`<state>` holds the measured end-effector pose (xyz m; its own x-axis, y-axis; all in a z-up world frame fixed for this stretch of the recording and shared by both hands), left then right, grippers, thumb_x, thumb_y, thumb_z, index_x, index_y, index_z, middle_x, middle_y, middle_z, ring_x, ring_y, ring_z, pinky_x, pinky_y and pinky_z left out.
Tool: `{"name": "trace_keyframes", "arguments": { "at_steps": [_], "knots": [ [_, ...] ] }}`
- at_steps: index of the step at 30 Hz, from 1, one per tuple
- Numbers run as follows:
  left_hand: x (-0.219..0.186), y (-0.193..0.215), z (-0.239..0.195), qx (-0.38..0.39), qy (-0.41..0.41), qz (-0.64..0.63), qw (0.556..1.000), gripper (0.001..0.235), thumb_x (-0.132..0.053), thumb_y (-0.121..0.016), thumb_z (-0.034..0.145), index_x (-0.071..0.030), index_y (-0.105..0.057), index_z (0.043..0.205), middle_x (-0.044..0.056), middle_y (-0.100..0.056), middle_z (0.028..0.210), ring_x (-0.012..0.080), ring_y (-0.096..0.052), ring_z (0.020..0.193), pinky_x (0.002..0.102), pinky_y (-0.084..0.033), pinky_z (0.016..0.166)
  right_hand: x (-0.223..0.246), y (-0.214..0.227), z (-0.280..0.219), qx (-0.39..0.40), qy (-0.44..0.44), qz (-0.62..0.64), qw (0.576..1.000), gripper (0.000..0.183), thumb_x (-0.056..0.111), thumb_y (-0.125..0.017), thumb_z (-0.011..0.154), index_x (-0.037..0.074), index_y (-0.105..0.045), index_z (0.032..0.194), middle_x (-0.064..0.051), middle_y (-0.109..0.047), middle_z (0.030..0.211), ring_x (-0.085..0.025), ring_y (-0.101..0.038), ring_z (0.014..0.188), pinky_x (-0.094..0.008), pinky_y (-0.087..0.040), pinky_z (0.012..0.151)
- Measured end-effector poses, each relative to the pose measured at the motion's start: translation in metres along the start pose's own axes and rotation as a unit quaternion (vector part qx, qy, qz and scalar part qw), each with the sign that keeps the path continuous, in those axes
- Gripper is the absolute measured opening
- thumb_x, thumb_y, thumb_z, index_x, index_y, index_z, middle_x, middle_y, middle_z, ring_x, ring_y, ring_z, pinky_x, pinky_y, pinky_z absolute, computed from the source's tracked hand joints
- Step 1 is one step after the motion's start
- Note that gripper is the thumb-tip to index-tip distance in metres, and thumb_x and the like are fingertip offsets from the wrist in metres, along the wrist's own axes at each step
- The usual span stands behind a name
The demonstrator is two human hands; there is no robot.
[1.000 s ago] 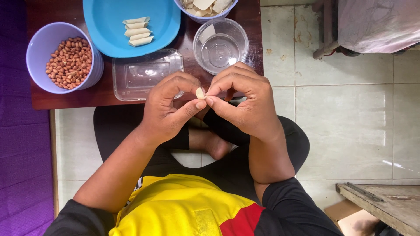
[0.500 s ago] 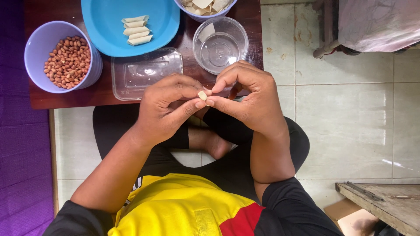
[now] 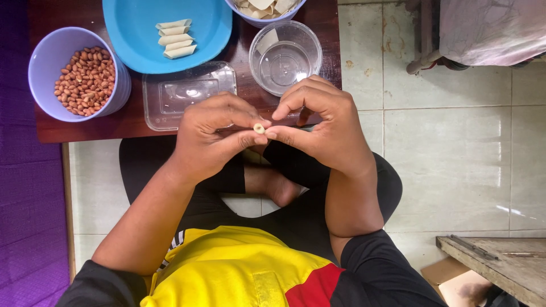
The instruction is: The person sits on the floor and wraps peanuts in thin, white, square sheets. They pick up a sheet, place a peanut in the center, and fold the sheet into a small packet, placing the finished items into a blue tray.
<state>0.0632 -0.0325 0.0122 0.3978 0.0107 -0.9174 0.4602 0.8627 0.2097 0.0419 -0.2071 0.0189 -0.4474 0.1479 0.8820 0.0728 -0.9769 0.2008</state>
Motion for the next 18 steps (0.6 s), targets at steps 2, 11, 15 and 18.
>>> {"name": "trace_keyframes", "arguments": {
  "at_steps": [2, 11, 15, 18],
  "knots": [
    [-0.003, 0.003, 0.001, -0.011, 0.011, 0.034, 0.999, 0.016, -0.002, -0.087, 0.084, -0.001, -0.077, 0.095, 0.012, -0.072, 0.095, 0.0208, -0.068, 0.088, 0.032, -0.055, 0.083, 0.014, 0.003, 0.002, 0.010, 0.021, -0.073, 0.997, 0.025, 0.008, -0.091, 0.079, 0.004, -0.073, 0.097, -0.010, -0.070, 0.095, -0.023, -0.061, 0.091, -0.031, -0.053, 0.075],
    [0.018, 0.015, 0.008, -0.095, 0.019, 0.119, 0.988, 0.024, 0.005, -0.088, 0.080, 0.000, -0.074, 0.098, 0.010, -0.067, 0.100, 0.0185, -0.063, 0.090, 0.029, -0.052, 0.084, -0.016, -0.013, 0.008, -0.031, 0.035, -0.385, 0.922, 0.028, 0.029, -0.075, 0.091, 0.006, -0.079, 0.108, -0.007, -0.070, 0.115, -0.027, -0.059, 0.115, -0.051, -0.023, 0.114],
    [0.031, 0.019, 0.009, -0.113, 0.030, 0.134, 0.984, 0.021, 0.004, -0.088, 0.081, -0.001, -0.075, 0.097, 0.009, -0.066, 0.099, 0.0179, -0.062, 0.088, 0.028, -0.052, 0.082, -0.037, -0.026, 0.007, -0.041, 0.024, -0.427, 0.903, 0.039, 0.039, -0.062, 0.107, 0.007, -0.082, 0.100, -0.008, -0.070, 0.120, -0.030, -0.057, 0.125, -0.062, 0.000, 0.125],
    [0.040, 0.023, 0.009, -0.125, 0.036, 0.144, 0.981, 0.022, 0.003, -0.091, 0.078, -0.001, -0.076, 0.095, 0.008, -0.066, 0.099, 0.0166, -0.062, 0.087, 0.028, -0.053, 0.080, -0.049, -0.029, 0.008, -0.036, -0.008, -0.458, 0.888, 0.053, 0.047, -0.053, 0.111, 0.009, -0.081, 0.087, -0.009, -0.073, 0.124, -0.032, -0.055, 0.134, -0.064, 0.004, 0.124]
  ]
}}
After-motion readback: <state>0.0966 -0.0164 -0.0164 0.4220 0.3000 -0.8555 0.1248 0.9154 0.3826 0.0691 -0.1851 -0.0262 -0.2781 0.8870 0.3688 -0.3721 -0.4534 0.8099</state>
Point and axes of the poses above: each hand's wrist, its own z-axis towards the middle knuckle, its own y-axis out of the back of the hand, x = y × z, the point moved 7 cm from there along z, towards the middle knuckle
